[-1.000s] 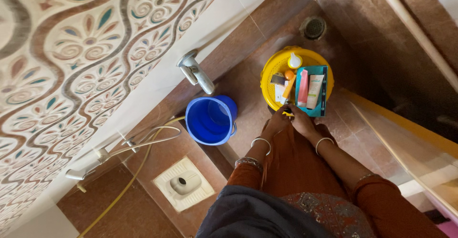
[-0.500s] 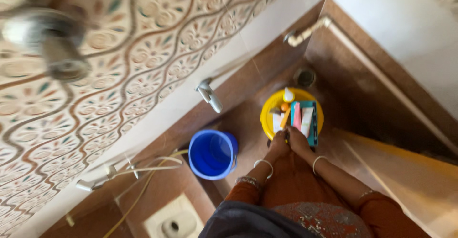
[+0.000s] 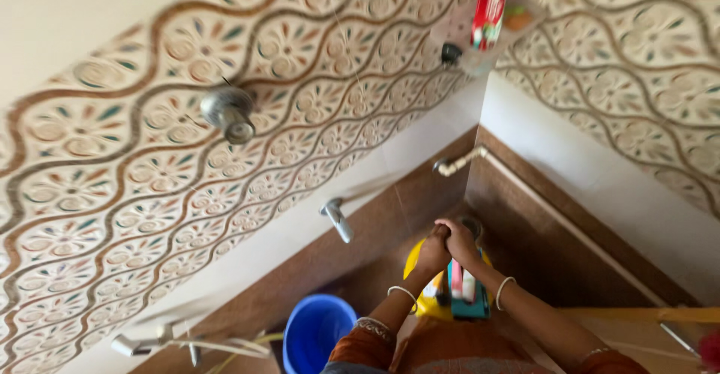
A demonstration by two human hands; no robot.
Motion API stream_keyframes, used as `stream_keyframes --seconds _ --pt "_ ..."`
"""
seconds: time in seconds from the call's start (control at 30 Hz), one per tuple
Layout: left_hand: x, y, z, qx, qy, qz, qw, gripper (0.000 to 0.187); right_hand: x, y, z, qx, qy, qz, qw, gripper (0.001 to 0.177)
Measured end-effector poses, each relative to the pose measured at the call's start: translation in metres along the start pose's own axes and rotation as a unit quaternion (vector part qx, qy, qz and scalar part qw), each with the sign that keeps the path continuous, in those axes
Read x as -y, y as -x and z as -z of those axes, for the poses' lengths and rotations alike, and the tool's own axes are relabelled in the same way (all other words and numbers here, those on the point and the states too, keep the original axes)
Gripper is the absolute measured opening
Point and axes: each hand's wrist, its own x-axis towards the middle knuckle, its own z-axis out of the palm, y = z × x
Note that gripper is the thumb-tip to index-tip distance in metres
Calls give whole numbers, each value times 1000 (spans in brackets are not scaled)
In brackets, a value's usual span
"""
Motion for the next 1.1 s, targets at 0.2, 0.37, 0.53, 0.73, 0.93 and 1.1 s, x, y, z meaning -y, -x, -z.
stream_keyframes --seconds 0.2,0.37,0.53,0.73,0.93,1.1 --pt "-76 -71 60 -76 6 -117 990 36 68 -68 49 0 -26 -15 1000 40" --pt "-145 -114 113 -109 -1 -175 979 35 155 -101 103 -77 -41 119 989 43" --pt "-229 -141 175 -139 -26 -248 958 36 247 -123 157 -114 -36 197 973 44" --pt "-321 -181 242 -176 -59 -339 922 33 343 -157 221 -181 17 356 917 41" --pt "-386 -222 288 -201 -107 -395 890 33 413 -188 270 -237 53 450 860 36" --pt "-414 -284 314 -211 -143 -450 856 35 449 -231 304 -265 107 504 815 31"
